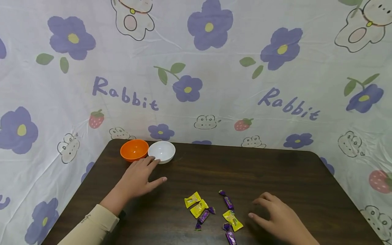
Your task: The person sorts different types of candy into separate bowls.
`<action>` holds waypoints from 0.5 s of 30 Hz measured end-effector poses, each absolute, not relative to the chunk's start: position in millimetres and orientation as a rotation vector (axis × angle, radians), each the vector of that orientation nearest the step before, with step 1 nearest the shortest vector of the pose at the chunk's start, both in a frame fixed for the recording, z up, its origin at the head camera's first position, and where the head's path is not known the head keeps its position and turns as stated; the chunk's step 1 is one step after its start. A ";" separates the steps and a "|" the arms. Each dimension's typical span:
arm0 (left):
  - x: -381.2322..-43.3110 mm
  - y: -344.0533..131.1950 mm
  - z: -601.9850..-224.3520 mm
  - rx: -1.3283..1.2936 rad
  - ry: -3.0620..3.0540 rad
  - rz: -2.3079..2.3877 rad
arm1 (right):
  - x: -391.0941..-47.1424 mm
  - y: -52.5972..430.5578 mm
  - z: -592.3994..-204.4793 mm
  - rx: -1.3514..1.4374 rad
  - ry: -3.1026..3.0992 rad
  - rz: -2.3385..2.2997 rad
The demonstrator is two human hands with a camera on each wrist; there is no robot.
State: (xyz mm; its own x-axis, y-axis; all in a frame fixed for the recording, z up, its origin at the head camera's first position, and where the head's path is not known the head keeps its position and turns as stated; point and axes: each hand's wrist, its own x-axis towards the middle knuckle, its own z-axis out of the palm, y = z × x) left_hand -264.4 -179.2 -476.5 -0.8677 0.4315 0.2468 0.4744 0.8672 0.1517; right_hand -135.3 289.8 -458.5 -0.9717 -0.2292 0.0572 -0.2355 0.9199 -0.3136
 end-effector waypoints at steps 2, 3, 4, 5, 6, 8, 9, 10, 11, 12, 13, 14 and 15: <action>-269.6 -180.7 -477.5 -0.708 -2.837 -0.302 | -134.7 288.9 -459.0 0.370 -3.067 0.505; -271.8 -181.5 -477.9 -0.715 -2.835 -0.301 | -134.4 288.5 -459.2 0.372 -3.069 0.503; -274.0 -182.4 -478.6 -0.724 -2.831 -0.301 | -134.1 288.2 -459.3 0.375 -3.069 0.505; -276.1 -183.4 -479.3 -0.734 -2.823 -0.304 | -133.8 287.9 -459.3 0.379 -3.071 0.507; -278.2 -184.6 -480.1 -0.743 -2.814 -0.305 | -133.4 287.8 -459.3 0.388 -3.072 0.508; -282.9 -187.3 -481.7 -0.759 -2.794 -0.305 | -132.7 287.4 -459.1 0.401 -3.079 0.510; -285.7 -189.0 -482.8 -0.765 -2.786 -0.302 | -132.3 287.3 -459.0 0.408 -3.082 0.510; -288.6 -190.4 -483.5 -0.772 -2.780 -0.303 | -131.9 287.3 -459.1 0.415 -3.085 0.512; -291.8 -192.0 -484.2 -0.776 -2.777 -0.301 | -131.5 287.1 -459.1 0.421 -3.089 0.510; -295.2 -193.3 -484.8 -0.777 -2.779 -0.298 | -131.0 286.9 -459.2 0.430 -3.090 0.507; -298.8 -194.6 -485.3 -0.776 -2.787 -0.295 | -130.6 286.5 -459.3 0.430 -3.092 0.500; -302.5 -195.6 -485.8 -0.773 -2.798 -0.290 | -130.3 286.1 -459.6 0.432 -3.093 0.489; -306.1 -196.4 -486.0 -0.768 -2.811 -0.292 | -130.1 285.5 -459.9 0.433 -3.092 0.478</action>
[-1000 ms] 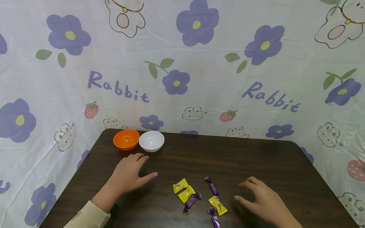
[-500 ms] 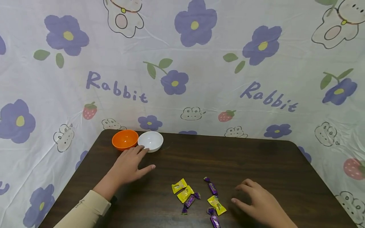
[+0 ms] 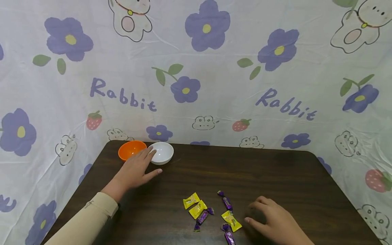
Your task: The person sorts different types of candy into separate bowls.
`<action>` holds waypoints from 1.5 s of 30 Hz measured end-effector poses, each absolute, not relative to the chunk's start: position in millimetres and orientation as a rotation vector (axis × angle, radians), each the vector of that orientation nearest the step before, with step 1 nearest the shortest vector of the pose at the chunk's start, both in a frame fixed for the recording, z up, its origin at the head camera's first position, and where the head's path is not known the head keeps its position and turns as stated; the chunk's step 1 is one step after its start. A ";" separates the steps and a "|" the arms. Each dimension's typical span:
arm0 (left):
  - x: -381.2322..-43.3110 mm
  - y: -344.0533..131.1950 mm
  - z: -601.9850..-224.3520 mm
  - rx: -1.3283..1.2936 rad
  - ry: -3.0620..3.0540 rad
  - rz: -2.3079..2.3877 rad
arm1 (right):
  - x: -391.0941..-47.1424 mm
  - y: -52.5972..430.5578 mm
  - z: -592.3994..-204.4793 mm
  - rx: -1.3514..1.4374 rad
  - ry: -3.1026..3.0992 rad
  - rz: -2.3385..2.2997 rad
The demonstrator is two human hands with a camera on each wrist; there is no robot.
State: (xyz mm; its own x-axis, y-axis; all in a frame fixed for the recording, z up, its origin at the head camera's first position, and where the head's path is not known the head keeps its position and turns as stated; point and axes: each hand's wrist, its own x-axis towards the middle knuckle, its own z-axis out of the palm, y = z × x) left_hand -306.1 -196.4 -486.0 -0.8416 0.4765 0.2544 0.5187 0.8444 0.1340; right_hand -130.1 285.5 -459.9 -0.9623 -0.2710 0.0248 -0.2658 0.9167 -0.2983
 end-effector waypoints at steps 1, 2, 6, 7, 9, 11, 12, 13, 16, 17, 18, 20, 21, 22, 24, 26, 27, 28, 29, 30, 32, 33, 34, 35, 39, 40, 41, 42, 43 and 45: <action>-309.4 -197.1 -486.2 -0.761 -2.829 -0.296 | -129.8 284.7 -460.3 -0.433 3.060 -0.465; -312.5 -197.8 -487.0 -0.753 -2.847 -0.293 | -129.2 283.9 -460.8 -0.436 3.058 -0.458; -323.0 -198.7 -489.1 -0.737 -2.884 -0.285 | -127.5 280.5 -462.2 -0.437 3.037 -0.449; -325.5 -198.5 -489.7 -0.737 -2.888 -0.282 | -127.0 279.8 -462.4 -0.436 3.030 -0.451; -330.8 -198.2 -490.6 -0.743 -2.890 -0.277 | -126.3 278.8 -462.9 -0.437 3.025 -0.451; -336.5 -198.5 -491.5 -0.750 -2.899 -0.271 | -125.6 278.0 -463.4 -0.450 3.019 -0.455; -339.4 -199.0 -492.0 -0.755 -2.903 -0.256 | -125.0 277.4 -463.3 -0.464 3.019 -0.461; -342.1 -200.3 -492.5 -0.763 -2.900 -0.240 | -124.6 276.7 -463.3 -0.483 3.014 -0.470; -349.3 -204.4 -492.9 -0.771 -2.897 -0.202 | -124.1 274.0 -463.6 -0.518 2.992 -0.500; -351.3 -205.7 -492.9 -0.773 -2.897 -0.187 | -124.2 273.0 -463.8 -0.516 2.985 -0.506; -353.3 -207.0 -492.9 -0.772 -2.898 -0.180 | -124.3 272.1 -463.9 -0.513 2.980 -0.509; -356.6 -208.5 -493.2 -0.762 -2.911 -0.176 | -125.1 271.0 -464.8 -0.499 2.958 -0.529; -358.1 -208.9 -493.4 -0.761 -2.916 -0.172 | -125.3 270.7 -465.2 -0.488 2.948 -0.537; -359.2 -209.1 -493.9 -0.759 -2.923 -0.171 | -125.5 270.5 -465.5 -0.483 2.939 -0.545; -360.8 -208.7 -495.1 -0.758 -2.937 -0.171 | -125.8 270.3 -466.3 -0.478 2.915 -0.567; -361.5 -207.4 -496.5 -0.762 -2.940 -0.172 | -126.0 270.4 -467.1 -0.481 2.896 -0.586; -361.9 -206.8 -497.2 -0.765 -2.940 -0.173 | -125.8 270.4 -467.3 -0.483 2.891 -0.592; -362.2 -206.0 -497.9 -0.766 -2.940 -0.174 | -125.6 270.3 -467.3 -0.487 2.885 -0.600; -362.7 -205.3 -498.7 -0.771 -2.936 -0.166 | -125.6 270.2 -467.6 -0.492 2.882 -0.605; -363.0 -204.7 -499.1 -0.771 -2.935 -0.164 | -125.4 269.9 -467.5 -0.496 2.883 -0.606; -364.0 -203.9 -500.0 -0.770 -2.938 -0.154 | -125.4 269.4 -467.4 -0.503 2.885 -0.605; -364.4 -203.5 -500.2 -0.768 -2.944 -0.152 | -125.3 269.0 -467.4 -0.502 2.888 -0.600; -364.6 -202.8 -500.0 -0.766 -2.950 -0.148 | -125.5 268.7 -467.4 -0.502 2.892 -0.592; -364.5 -202.1 -499.6 -0.766 -2.956 -0.148 | -125.6 268.5 -467.3 -0.499 2.895 -0.585; -363.0 -199.4 -496.7 -0.767 -2.971 -0.156 | -125.5 267.9 -466.5 -0.492 2.892 -0.577; -362.8 -198.7 -496.3 -0.765 -2.973 -0.156 | -125.5 267.9 -466.3 -0.496 2.890 -0.579; -362.8 -198.2 -496.2 -0.765 -2.975 -0.159 | -125.4 267.7 -466.2 -0.496 2.888 -0.581; -363.1 -197.9 -496.3 -0.765 -2.976 -0.159 | -125.3 267.5 -466.2 -0.499 2.888 -0.581; -363.6 -197.5 -496.7 -0.763 -2.979 -0.153 | -125.3 267.2 -466.2 -0.502 2.890 -0.582; -364.9 -197.0 -497.6 -0.760 -2.983 -0.150 | -125.1 266.1 -466.4 -0.506 2.902 -0.571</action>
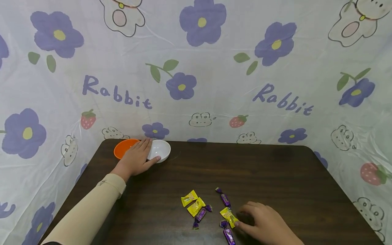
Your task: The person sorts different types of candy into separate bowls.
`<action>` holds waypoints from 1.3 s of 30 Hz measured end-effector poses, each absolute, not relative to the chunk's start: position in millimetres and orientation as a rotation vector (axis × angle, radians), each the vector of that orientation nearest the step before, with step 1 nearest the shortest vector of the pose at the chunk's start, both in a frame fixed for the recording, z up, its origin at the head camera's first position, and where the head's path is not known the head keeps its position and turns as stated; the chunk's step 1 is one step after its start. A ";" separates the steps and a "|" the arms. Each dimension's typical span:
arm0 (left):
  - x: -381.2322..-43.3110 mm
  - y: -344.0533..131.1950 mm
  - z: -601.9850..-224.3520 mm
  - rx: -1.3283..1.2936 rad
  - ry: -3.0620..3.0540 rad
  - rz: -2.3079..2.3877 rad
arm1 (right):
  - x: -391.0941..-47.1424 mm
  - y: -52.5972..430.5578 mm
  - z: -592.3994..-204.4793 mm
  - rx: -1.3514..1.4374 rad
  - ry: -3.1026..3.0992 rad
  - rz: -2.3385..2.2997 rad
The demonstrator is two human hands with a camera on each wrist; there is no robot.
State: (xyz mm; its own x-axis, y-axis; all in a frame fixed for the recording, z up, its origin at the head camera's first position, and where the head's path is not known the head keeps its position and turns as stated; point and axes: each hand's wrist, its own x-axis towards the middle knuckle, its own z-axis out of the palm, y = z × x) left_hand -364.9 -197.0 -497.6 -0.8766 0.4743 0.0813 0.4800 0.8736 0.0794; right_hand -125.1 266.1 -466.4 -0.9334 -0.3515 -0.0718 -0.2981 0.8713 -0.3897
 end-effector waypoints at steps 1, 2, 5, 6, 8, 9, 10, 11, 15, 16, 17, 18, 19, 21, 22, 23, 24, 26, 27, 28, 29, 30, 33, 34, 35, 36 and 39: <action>-364.9 -196.8 -498.0 -0.759 -2.984 -0.142 | -125.2 265.2 -467.1 -0.514 2.910 -0.567; -365.0 -196.9 -498.2 -0.758 -2.984 -0.137 | -125.2 264.2 -467.7 -0.521 2.918 -0.562; -364.8 -195.6 -498.0 -0.736 -2.988 -0.118 | -125.8 261.5 -470.0 -0.542 2.927 -0.553; -364.6 -194.4 -497.9 -0.727 -2.989 -0.114 | -126.2 260.8 -471.0 -0.547 2.923 -0.554; -365.1 -190.9 -499.0 -0.727 -2.993 -0.110 | -125.9 259.9 -472.2 -0.514 2.901 -0.547; -365.2 -188.3 -499.7 -0.737 -2.995 -0.113 | -125.4 259.5 -472.5 -0.481 2.879 -0.544; -366.1 -186.0 -500.4 -0.749 -2.997 -0.112 | -124.9 258.9 -472.3 -0.447 2.861 -0.537; -366.7 -183.9 -500.8 -0.761 -2.999 -0.113 | -124.5 258.2 -472.4 -0.419 2.843 -0.535; -366.8 -181.3 -499.5 -0.766 -2.999 -0.095 | -123.6 252.9 -473.6 -0.399 2.828 -0.537; -366.4 -182.5 -498.5 -0.752 -3.001 -0.081 | -124.3 251.3 -474.4 -0.419 2.840 -0.539; -365.2 -183.8 -496.6 -0.741 -3.001 -0.081 | -125.3 249.8 -475.5 -0.442 2.853 -0.540; -364.4 -185.3 -495.1 -0.732 -3.002 -0.079 | -126.4 248.5 -476.2 -0.463 2.869 -0.535; -363.4 -186.6 -493.4 -0.729 -3.004 -0.084 | -127.6 247.7 -477.3 -0.481 2.881 -0.531; -361.9 -188.3 -491.6 -0.723 -3.015 -0.082 | -129.3 246.2 -479.0 -0.500 2.903 -0.517; -361.4 -188.7 -490.8 -0.720 -3.022 -0.081 | -130.1 245.9 -479.5 -0.505 2.914 -0.508; -360.9 -189.0 -490.1 -0.720 -3.026 -0.086 | -130.6 245.6 -480.0 -0.512 2.920 -0.504; -360.8 -189.2 -490.0 -0.716 -3.029 -0.081 | -130.9 245.0 -480.4 -0.515 2.924 -0.499; -360.7 -188.6 -489.7 -0.709 -3.033 -0.075 | -131.4 243.9 -480.8 -0.515 2.930 -0.494; -360.9 -188.5 -489.7 -0.705 -3.034 -0.075 | -131.9 243.6 -481.0 -0.515 2.931 -0.490; -361.0 -188.4 -489.8 -0.704 -3.036 -0.077 | -132.3 243.2 -481.3 -0.517 2.930 -0.486; -361.0 -188.2 -489.9 -0.702 -3.037 -0.079 | -132.8 242.7 -481.9 -0.521 2.930 -0.485; -360.9 -188.1 -489.9 -0.699 -3.040 -0.082 | -133.3 242.1 -482.4 -0.526 2.931 -0.483; -360.3 -187.8 -489.6 -0.694 -3.044 -0.086 | -134.3 240.4 -483.5 -0.549 2.927 -0.503; -360.0 -187.6 -489.2 -0.692 -3.046 -0.087 | -134.6 239.7 -483.6 -0.557 2.924 -0.516; -359.7 -187.5 -488.8 -0.690 -3.047 -0.090 | -135.1 239.2 -483.9 -0.567 2.922 -0.529; -359.5 -187.4 -488.9 -0.688 -3.046 -0.088 | -135.3 238.3 -483.8 -0.575 2.919 -0.542; -358.9 -187.2 -488.3 -0.686 -3.042 -0.094 | -136.0 235.9 -483.2 -0.592 2.921 -0.554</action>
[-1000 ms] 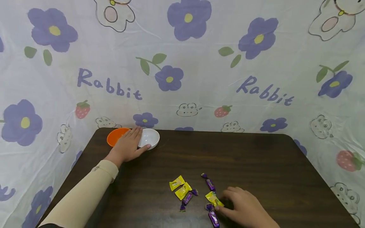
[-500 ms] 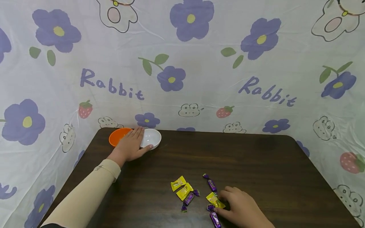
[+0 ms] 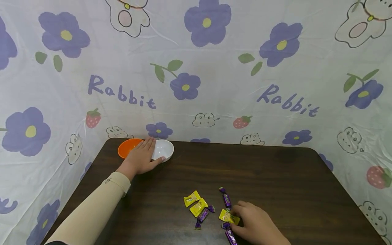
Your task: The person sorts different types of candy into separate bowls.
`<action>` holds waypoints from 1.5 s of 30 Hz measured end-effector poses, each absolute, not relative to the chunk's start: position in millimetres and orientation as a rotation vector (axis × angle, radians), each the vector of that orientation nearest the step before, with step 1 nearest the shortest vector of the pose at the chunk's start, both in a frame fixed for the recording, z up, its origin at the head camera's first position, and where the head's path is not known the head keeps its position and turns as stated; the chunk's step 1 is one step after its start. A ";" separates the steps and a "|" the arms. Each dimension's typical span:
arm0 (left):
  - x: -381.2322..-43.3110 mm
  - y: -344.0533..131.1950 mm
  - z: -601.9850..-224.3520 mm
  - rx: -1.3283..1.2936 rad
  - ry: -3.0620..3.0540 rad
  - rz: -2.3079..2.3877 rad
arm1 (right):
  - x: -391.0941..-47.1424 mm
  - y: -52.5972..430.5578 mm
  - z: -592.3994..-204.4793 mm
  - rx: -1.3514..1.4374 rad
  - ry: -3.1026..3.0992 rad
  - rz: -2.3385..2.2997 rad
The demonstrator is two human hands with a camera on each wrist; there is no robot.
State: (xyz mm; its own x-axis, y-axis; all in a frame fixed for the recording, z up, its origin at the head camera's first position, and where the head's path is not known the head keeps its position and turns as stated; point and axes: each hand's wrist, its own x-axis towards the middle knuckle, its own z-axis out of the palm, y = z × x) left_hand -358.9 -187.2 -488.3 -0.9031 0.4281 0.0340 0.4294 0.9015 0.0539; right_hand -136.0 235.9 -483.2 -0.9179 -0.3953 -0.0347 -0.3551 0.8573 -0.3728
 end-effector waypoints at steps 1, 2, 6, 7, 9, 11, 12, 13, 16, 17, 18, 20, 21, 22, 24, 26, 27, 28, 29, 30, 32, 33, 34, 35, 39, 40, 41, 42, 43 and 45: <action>-358.8 -187.3 -488.1 -0.686 -3.042 -0.096 | -136.3 235.1 -483.0 -0.595 2.922 -0.553; -358.8 -187.4 -488.1 -0.686 -3.042 -0.097 | -136.6 234.4 -482.8 -0.600 2.927 -0.550; -359.1 -187.9 -488.6 -0.691 -3.041 -0.095 | -137.8 231.2 -481.7 -0.610 2.943 -0.540; -359.2 -188.0 -488.7 -0.690 -3.042 -0.093 | -138.3 230.4 -481.5 -0.613 2.947 -0.538; -359.3 -188.1 -488.8 -0.690 -3.040 -0.089 | -139.1 228.8 -480.9 -0.617 2.953 -0.533; -359.5 -187.7 -488.5 -0.692 -3.040 -0.085 | -139.7 227.6 -480.2 -0.617 2.955 -0.531; -359.5 -187.6 -487.9 -0.692 -3.041 -0.085 | -139.9 227.1 -479.7 -0.616 2.956 -0.534; -359.6 -187.5 -487.4 -0.691 -3.042 -0.082 | -140.1 226.8 -479.3 -0.620 2.956 -0.534; -359.5 -186.9 -486.5 -0.693 -3.045 -0.067 | -141.0 226.8 -478.1 -0.634 2.965 -0.545; -359.7 -186.7 -486.8 -0.691 -3.047 -0.060 | -141.4 227.0 -477.7 -0.642 2.967 -0.548; -359.5 -186.6 -486.8 -0.692 -3.045 -0.058 | -141.9 227.2 -477.3 -0.650 2.970 -0.550; -359.5 -186.3 -487.0 -0.694 -3.042 -0.055 | -143.0 227.7 -476.3 -0.668 2.980 -0.549; -359.5 -186.2 -487.1 -0.694 -3.041 -0.054 | -143.6 228.0 -475.7 -0.678 2.986 -0.545; -359.6 -186.1 -487.2 -0.695 -3.040 -0.055 | -144.3 228.3 -475.0 -0.689 2.993 -0.541; -359.9 -186.4 -487.4 -0.694 -3.042 -0.056 | -145.5 228.4 -473.5 -0.712 3.013 -0.530; -360.3 -186.8 -487.4 -0.691 -3.046 -0.056 | -147.1 228.1 -471.9 -0.734 3.039 -0.519; -360.4 -187.0 -487.4 -0.688 -3.051 -0.058 | -147.9 227.5 -471.1 -0.741 3.054 -0.512; -360.3 -187.1 -487.2 -0.688 -3.053 -0.061 | -148.8 226.8 -470.2 -0.748 3.065 -0.512; -360.4 -187.3 -487.1 -0.688 -3.055 -0.063 | -149.8 225.8 -469.4 -0.754 3.074 -0.516; -360.4 -187.3 -487.0 -0.687 -3.056 -0.063 | -151.1 224.7 -468.5 -0.758 3.080 -0.524; -359.8 -186.9 -486.4 -0.688 -3.052 -0.060 | -153.4 222.8 -466.8 -0.758 3.086 -0.548; -359.5 -186.5 -486.4 -0.690 -3.049 -0.056 | -154.7 221.8 -466.4 -0.757 3.088 -0.561; -359.7 -186.2 -486.6 -0.690 -3.048 -0.054 | -155.9 220.9 -466.1 -0.755 3.086 -0.575; -359.9 -186.0 -487.0 -0.692 -3.047 -0.051 | -157.1 220.2 -466.0 -0.748 3.084 -0.589; -360.8 -186.5 -488.1 -0.690 -3.048 -0.046 | -162.5 216.2 -468.0 -0.720 3.077 -0.631; -361.0 -186.5 -488.3 -0.691 -3.047 -0.042 | -164.0 215.3 -468.8 -0.712 3.075 -0.637; -360.8 -186.5 -488.1 -0.690 -3.047 -0.039 | -165.4 214.5 -469.4 -0.703 3.074 -0.643; -360.8 -186.6 -488.2 -0.689 -3.044 -0.038 | -166.9 213.6 -470.0 -0.697 3.075 -0.647; -360.5 -186.4 -488.0 -0.689 -3.043 -0.034 | -168.2 212.9 -470.4 -0.691 3.077 -0.652; -360.2 -186.0 -487.5 -0.692 -3.038 -0.030 | -170.7 211.7 -471.4 -0.686 3.085 -0.656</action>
